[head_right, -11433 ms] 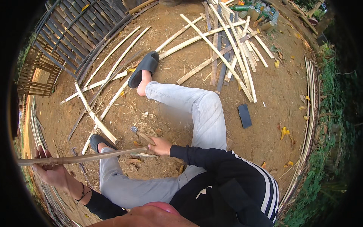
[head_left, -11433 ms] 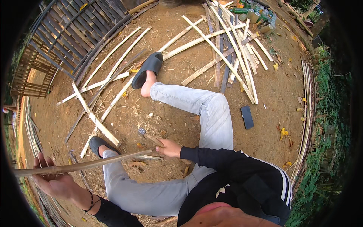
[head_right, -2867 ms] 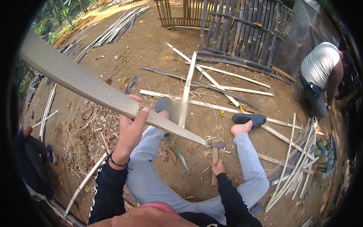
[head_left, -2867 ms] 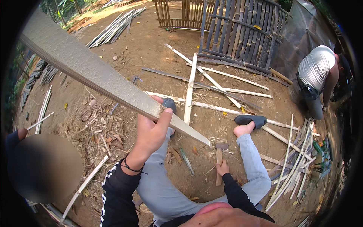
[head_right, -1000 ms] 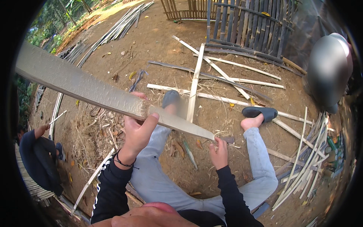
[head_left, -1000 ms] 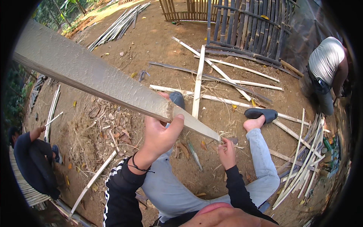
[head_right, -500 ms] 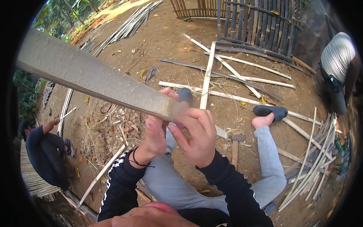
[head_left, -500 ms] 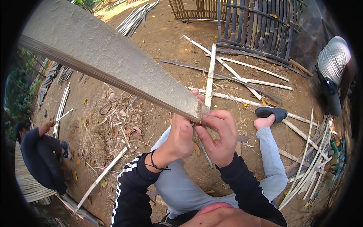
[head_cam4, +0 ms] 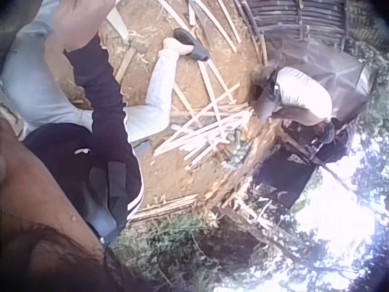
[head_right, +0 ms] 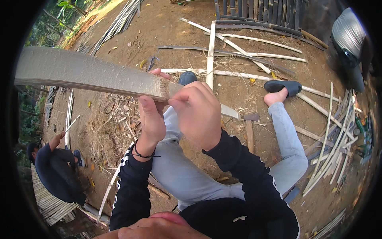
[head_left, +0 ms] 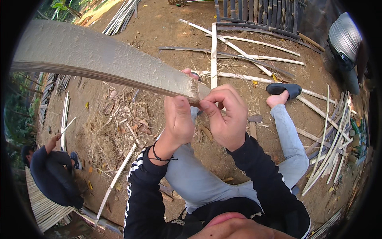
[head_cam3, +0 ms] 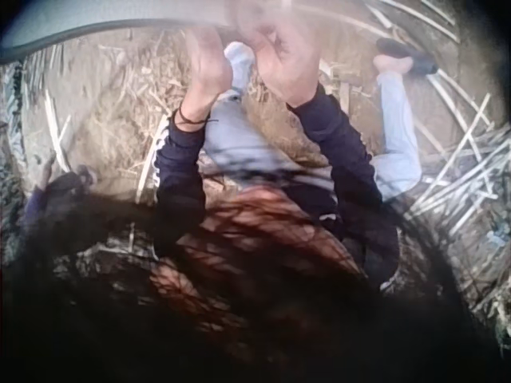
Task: The person shapes a long bamboo strip by striking it with an axe and peeling away thin layers by hand while sitting on the ground.
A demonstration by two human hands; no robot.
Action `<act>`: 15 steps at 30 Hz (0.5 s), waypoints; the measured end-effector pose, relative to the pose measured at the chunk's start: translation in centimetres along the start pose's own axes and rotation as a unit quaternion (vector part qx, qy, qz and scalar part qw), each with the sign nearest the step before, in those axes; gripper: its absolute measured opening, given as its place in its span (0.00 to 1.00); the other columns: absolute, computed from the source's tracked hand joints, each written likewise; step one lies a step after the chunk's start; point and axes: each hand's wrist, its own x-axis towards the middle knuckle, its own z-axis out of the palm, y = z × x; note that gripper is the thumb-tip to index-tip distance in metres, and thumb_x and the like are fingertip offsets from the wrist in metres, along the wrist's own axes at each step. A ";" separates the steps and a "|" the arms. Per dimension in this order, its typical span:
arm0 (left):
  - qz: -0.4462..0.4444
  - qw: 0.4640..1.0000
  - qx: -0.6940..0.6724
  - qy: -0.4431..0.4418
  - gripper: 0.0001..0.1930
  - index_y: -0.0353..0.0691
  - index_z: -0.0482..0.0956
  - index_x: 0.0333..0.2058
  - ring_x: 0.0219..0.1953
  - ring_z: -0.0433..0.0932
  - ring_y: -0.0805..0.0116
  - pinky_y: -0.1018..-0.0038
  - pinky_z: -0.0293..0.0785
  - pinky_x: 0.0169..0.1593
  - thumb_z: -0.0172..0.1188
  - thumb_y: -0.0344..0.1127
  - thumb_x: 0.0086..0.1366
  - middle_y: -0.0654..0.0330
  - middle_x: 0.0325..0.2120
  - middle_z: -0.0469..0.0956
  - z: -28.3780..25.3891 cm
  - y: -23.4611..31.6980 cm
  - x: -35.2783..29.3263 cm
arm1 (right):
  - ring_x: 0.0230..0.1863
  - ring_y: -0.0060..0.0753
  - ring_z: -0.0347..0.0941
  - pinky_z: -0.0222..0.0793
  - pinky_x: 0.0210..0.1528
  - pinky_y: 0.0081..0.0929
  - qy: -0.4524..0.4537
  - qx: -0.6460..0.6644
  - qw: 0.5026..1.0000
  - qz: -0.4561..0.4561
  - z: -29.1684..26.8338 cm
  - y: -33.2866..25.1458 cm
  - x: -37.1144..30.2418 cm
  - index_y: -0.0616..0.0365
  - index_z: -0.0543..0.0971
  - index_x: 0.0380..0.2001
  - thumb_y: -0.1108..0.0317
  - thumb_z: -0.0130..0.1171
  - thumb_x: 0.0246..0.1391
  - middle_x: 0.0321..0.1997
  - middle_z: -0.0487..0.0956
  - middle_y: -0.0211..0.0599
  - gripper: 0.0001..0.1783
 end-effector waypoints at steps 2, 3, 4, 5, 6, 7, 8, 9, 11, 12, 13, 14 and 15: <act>-0.023 0.997 -0.062 0.025 0.40 0.25 0.55 0.56 0.42 0.73 0.65 0.75 0.72 0.39 0.32 0.63 0.67 0.48 0.47 0.66 0.7 0.8 0.0 | 0.27 0.36 0.68 0.64 0.30 0.28 0.011 0.023 0.999 0.035 -0.4 0.3 -0.3 0.60 0.75 0.25 0.77 0.63 0.44 0.24 0.73 0.38 0.06; -0.026 0.997 -0.066 0.030 0.40 0.28 0.54 0.57 0.43 0.73 0.66 0.75 0.73 0.39 0.32 0.64 0.66 0.50 0.48 0.65 0.7 0.8 0.0 | 0.27 0.36 0.69 0.64 0.31 0.28 0.017 0.035 0.998 0.052 -0.6 0.5 -0.5 0.60 0.74 0.25 0.76 0.62 0.45 0.24 0.73 0.38 0.05; -0.030 0.997 -0.070 0.033 0.40 0.31 0.53 0.58 0.44 0.73 0.66 0.76 0.74 0.39 0.32 0.65 0.65 0.52 0.48 0.65 0.7 0.8 0.2 | 0.27 0.33 0.69 0.65 0.31 0.27 0.021 0.030 0.998 0.056 -1.1 1.2 -1.0 0.61 0.75 0.25 0.70 0.58 0.52 0.23 0.73 0.38 0.06; -0.036 0.996 -0.074 0.034 0.40 0.33 0.52 0.59 0.46 0.72 0.67 0.76 0.76 0.39 0.32 0.66 0.65 0.53 0.49 0.65 0.6 0.7 0.3 | 0.27 0.33 0.69 0.65 0.32 0.27 -0.001 0.016 0.997 0.078 -1.9 2.3 -1.8 0.62 0.75 0.25 0.68 0.57 0.53 0.23 0.73 0.39 0.08; -0.045 0.993 -0.099 0.048 0.39 0.33 0.53 0.58 0.48 0.71 0.65 0.72 0.73 0.45 0.34 0.66 0.65 0.53 0.48 0.66 0.7 0.5 0.3 | 0.27 0.34 0.69 0.65 0.32 0.27 -0.023 0.003 0.995 0.099 -3.0 3.5 -2.6 0.62 0.75 0.25 0.67 0.56 0.54 0.23 0.73 0.39 0.10; -0.009 0.994 -0.098 0.057 0.38 0.33 0.55 0.57 0.49 0.70 0.65 0.70 0.71 0.47 0.34 0.65 0.65 0.53 0.48 0.66 0.9 0.1 0.7 | 0.27 0.34 0.70 0.65 0.32 0.27 -0.042 -0.013 0.991 0.124 -4.2 4.8 -3.6 0.63 0.75 0.25 0.65 0.55 0.55 0.23 0.73 0.39 0.11; 0.023 0.993 -0.091 0.069 0.38 0.33 0.57 0.57 0.50 0.69 0.64 0.68 0.69 0.49 0.35 0.65 0.65 0.53 0.48 0.66 0.7 -0.3 0.9 | 0.29 0.36 0.71 0.66 0.34 0.28 -0.033 -0.060 0.984 0.162 -4.9 5.8 -4.8 0.63 0.75 0.26 0.64 0.54 0.55 0.25 0.73 0.41 0.12; 0.056 0.992 -0.085 0.080 0.37 0.33 0.59 0.56 0.51 0.68 0.64 0.66 0.67 0.52 0.35 0.65 0.66 0.54 0.48 0.66 0.5 -0.5 0.8 | 0.31 0.38 0.72 0.66 0.36 0.30 -0.025 -0.107 0.974 0.200 -5.6 7.1 -6.2 0.63 0.75 0.28 0.63 0.53 0.56 0.26 0.73 0.43 0.12; 0.064 0.988 -0.100 0.096 0.34 0.36 0.63 0.53 0.51 0.67 0.63 0.64 0.62 0.54 0.37 0.64 0.66 0.54 0.47 0.67 0.5 0.0 0.7 | 0.39 0.45 0.72 0.67 0.41 0.36 -0.026 -0.269 0.932 0.241 -9.6 14.1 -12.1 0.60 0.75 0.36 0.61 0.56 0.53 0.35 0.74 0.46 0.14; 0.072 0.985 -0.112 0.111 0.33 0.37 0.65 0.51 0.51 0.66 0.63 0.63 0.60 0.56 0.38 0.63 0.66 0.55 0.46 0.67 0.3 0.0 0.6 | 0.43 0.48 0.70 0.66 0.44 0.40 -0.057 -0.383 0.874 0.295 -12.0 17.2 -15.8 0.58 0.73 0.40 0.59 0.58 0.51 0.40 0.72 0.46 0.17; 0.080 0.979 -0.158 0.103 0.32 0.37 0.65 0.50 0.50 0.67 0.63 0.63 0.62 0.54 0.37 0.63 0.66 0.54 0.44 0.68 0.4 -0.3 0.3 | 0.48 0.50 0.68 0.66 0.47 0.43 -0.088 -0.480 0.800 0.350 -14.2 19.2 -19.2 0.56 0.72 0.44 0.57 0.60 0.49 0.44 0.71 0.47 0.21; 0.089 0.972 -0.196 0.096 0.32 0.37 0.66 0.49 0.48 0.67 0.63 0.63 0.64 0.53 0.37 0.63 0.66 0.54 0.43 0.69 0.1 -0.4 0.1 | 0.49 0.52 0.67 0.65 0.48 0.45 -0.097 -0.481 0.773 0.402 -15.6 19.7 -20.9 0.56 0.71 0.46 0.55 0.60 0.49 0.46 0.70 0.48 0.24; 0.099 0.964 -0.231 0.088 0.31 0.37 0.67 0.47 0.47 0.68 0.63 0.63 0.66 0.51 0.37 0.63 0.66 0.54 0.41 0.69 0.2 -0.1 0.1 | 0.50 0.53 0.66 0.65 0.49 0.47 -0.105 -0.478 0.747 0.451 -16.5 20.0 -22.3 0.57 0.69 0.48 0.54 0.60 0.48 0.48 0.69 0.49 0.27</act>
